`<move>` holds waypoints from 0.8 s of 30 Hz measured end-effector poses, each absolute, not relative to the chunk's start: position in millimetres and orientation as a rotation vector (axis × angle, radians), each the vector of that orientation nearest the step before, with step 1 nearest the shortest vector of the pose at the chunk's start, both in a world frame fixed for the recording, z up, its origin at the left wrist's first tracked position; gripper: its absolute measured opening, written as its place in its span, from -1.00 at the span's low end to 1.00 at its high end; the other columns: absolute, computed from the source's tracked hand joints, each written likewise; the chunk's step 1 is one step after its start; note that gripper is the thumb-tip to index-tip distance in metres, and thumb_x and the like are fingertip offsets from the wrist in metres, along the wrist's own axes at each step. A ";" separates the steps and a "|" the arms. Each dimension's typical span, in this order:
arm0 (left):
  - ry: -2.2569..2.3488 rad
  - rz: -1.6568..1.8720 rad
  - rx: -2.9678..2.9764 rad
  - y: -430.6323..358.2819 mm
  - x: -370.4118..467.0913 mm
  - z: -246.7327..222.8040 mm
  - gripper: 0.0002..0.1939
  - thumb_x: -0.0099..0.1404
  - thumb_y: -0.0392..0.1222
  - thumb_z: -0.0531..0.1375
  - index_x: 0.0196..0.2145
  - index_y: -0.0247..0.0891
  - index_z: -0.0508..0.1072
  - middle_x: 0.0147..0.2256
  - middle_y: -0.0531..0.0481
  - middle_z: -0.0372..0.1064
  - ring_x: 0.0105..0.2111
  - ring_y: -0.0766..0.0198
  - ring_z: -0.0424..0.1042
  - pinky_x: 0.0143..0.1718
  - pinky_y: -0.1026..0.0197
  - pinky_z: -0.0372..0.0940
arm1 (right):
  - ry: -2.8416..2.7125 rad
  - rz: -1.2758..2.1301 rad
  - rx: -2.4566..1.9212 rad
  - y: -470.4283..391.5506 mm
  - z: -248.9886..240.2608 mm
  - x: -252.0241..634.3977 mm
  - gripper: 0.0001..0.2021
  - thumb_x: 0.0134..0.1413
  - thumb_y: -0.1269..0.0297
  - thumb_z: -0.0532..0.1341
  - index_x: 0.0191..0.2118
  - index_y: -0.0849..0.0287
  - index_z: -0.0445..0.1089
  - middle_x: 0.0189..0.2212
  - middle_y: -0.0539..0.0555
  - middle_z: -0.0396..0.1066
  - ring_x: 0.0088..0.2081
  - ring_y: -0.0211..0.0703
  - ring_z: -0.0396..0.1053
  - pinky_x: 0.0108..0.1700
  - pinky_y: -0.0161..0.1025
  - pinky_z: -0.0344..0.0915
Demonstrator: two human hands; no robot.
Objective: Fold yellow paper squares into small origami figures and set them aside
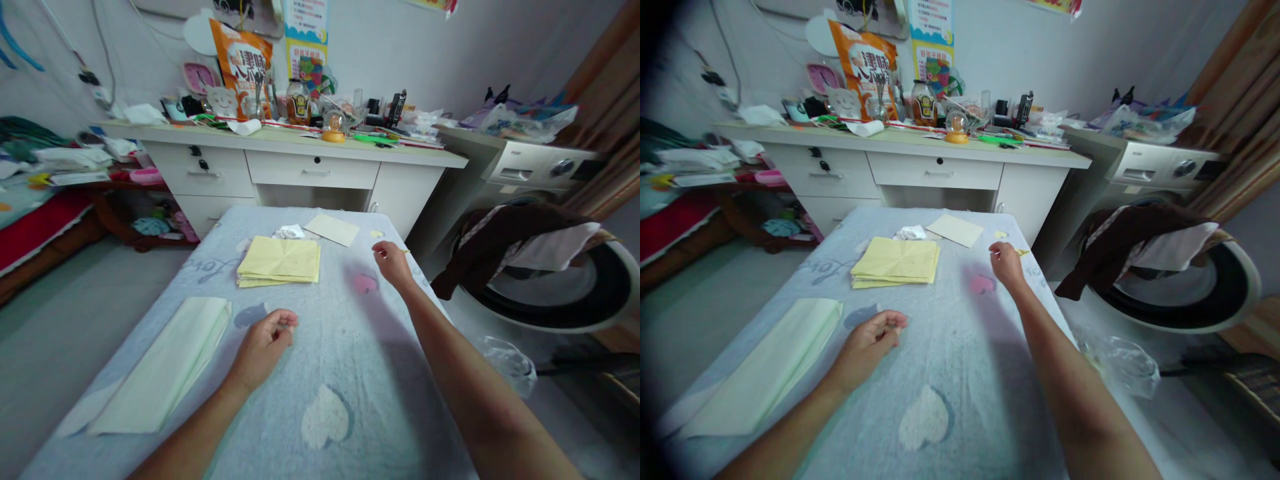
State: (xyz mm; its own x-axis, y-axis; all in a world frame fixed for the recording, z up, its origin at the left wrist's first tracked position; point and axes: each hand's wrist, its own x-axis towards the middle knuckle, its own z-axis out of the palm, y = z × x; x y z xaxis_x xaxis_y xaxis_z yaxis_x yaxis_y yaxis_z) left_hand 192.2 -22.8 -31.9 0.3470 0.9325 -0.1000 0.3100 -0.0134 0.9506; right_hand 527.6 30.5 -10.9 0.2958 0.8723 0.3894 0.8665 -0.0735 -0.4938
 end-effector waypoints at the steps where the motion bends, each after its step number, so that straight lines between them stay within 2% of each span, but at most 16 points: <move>1: 1.167 0.742 1.549 -22.6 192.2 -31.2 -0.76 0.13 -0.11 0.15 -0.26 -0.27 0.44 -0.36 -0.01 0.45 -0.48 0.30 0.38 -0.47 0.30 0.22 | -1.639 0.060 -1.867 30.8 -9.3 509.6 -0.78 0.03 0.41 0.09 -0.23 0.19 0.46 -0.32 0.09 0.42 -0.30 -0.15 0.36 -0.16 -0.23 0.28; 3: 1.170 0.760 1.553 -21.8 191.9 -30.8 -0.76 0.13 -0.12 0.14 -0.27 -0.27 0.44 -0.38 0.00 0.45 -0.50 0.31 0.37 -0.48 0.30 0.21 | -1.801 0.141 -1.772 30.0 -7.6 473.2 -0.85 0.02 0.36 0.17 -0.27 0.16 0.47 -0.31 0.06 0.44 -0.27 -0.15 0.37 -0.14 -0.25 0.27; 6: 1.168 0.780 1.554 -20.4 191.2 -32.1 -0.77 0.14 -0.12 0.14 -0.27 -0.27 0.44 -0.41 0.02 0.43 -0.52 0.32 0.36 -0.48 0.30 0.21 | -2.074 0.142 -1.669 28.0 -8.1 425.9 -0.72 0.08 0.30 0.19 -0.06 0.20 0.42 -0.09 0.16 0.42 -0.07 -0.02 0.31 0.02 -0.11 0.19; 9: 1.165 0.786 1.553 -19.2 190.6 -34.6 -0.77 0.15 -0.12 0.13 -0.26 -0.27 0.43 -0.44 0.04 0.41 -0.52 0.32 0.36 -0.48 0.31 0.20 | -2.158 0.093 -1.686 31.2 -11.8 395.3 -0.52 0.12 0.18 0.19 0.14 0.21 0.26 0.17 0.20 0.22 0.16 0.14 0.10 0.13 0.03 0.08; 12: 1.141 0.790 1.561 -18.6 190.3 -36.9 -0.78 0.16 -0.12 0.14 -0.26 -0.28 0.43 -0.41 0.03 0.41 -0.52 0.34 0.35 -0.50 0.32 0.19 | -2.159 0.095 -1.733 42.0 -17.4 381.1 -0.47 0.16 0.13 0.15 0.22 0.18 0.16 0.26 0.19 0.09 0.26 0.17 -0.06 0.19 0.09 -0.03; 15: 1.117 0.806 1.581 -18.6 190.4 -38.2 -0.78 0.19 -0.13 0.13 -0.25 -0.29 0.42 -0.33 0.00 0.42 -0.51 0.36 0.35 -0.47 0.31 0.21 | -2.196 0.137 -1.771 54.0 -23.7 377.2 -0.49 0.21 0.14 0.09 0.23 0.17 0.13 0.28 0.18 0.06 0.29 0.15 -0.11 0.20 0.14 -0.09; 18: 1.113 0.796 1.596 -18.8 190.6 -38.9 -0.79 0.20 -0.14 0.12 -0.24 -0.28 0.42 -0.34 0.01 0.41 -0.51 0.36 0.34 -0.48 0.32 0.20 | -2.259 0.130 -1.774 59.8 -30.0 377.0 -0.60 0.24 0.17 0.07 0.16 0.15 0.22 0.23 0.15 0.15 0.29 0.13 -0.08 0.19 0.18 -0.12; 22: 1.108 0.793 1.624 -18.7 190.3 -40.1 -0.80 0.21 -0.14 0.12 -0.25 -0.28 0.42 -0.35 0.01 0.41 -0.51 0.36 0.34 -0.50 0.33 0.19 | -2.295 0.001 -1.746 58.8 -33.6 375.9 -0.72 0.27 0.20 0.04 0.01 0.12 0.34 0.13 0.13 0.31 0.21 0.07 0.07 0.18 0.14 -0.15; 24: 1.097 0.803 1.628 -18.6 190.0 -40.4 -0.80 0.21 -0.16 0.12 -0.25 -0.28 0.42 -0.34 0.01 0.42 -0.51 0.36 0.34 -0.49 0.33 0.20 | -2.293 -0.043 -1.739 58.1 -32.1 374.4 -0.75 0.30 0.26 0.00 -0.10 0.13 0.39 0.00 0.12 0.42 0.12 0.01 0.18 0.17 0.08 -0.15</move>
State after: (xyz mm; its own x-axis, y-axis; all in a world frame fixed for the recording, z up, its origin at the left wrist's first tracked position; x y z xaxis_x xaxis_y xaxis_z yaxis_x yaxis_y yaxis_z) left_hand 190.0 -18.6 -40.4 0.3746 0.9272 0.0016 0.2816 -0.1154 0.9526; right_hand 374.4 58.1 -32.1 -0.2482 0.9423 0.2248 0.9500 0.2821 -0.1339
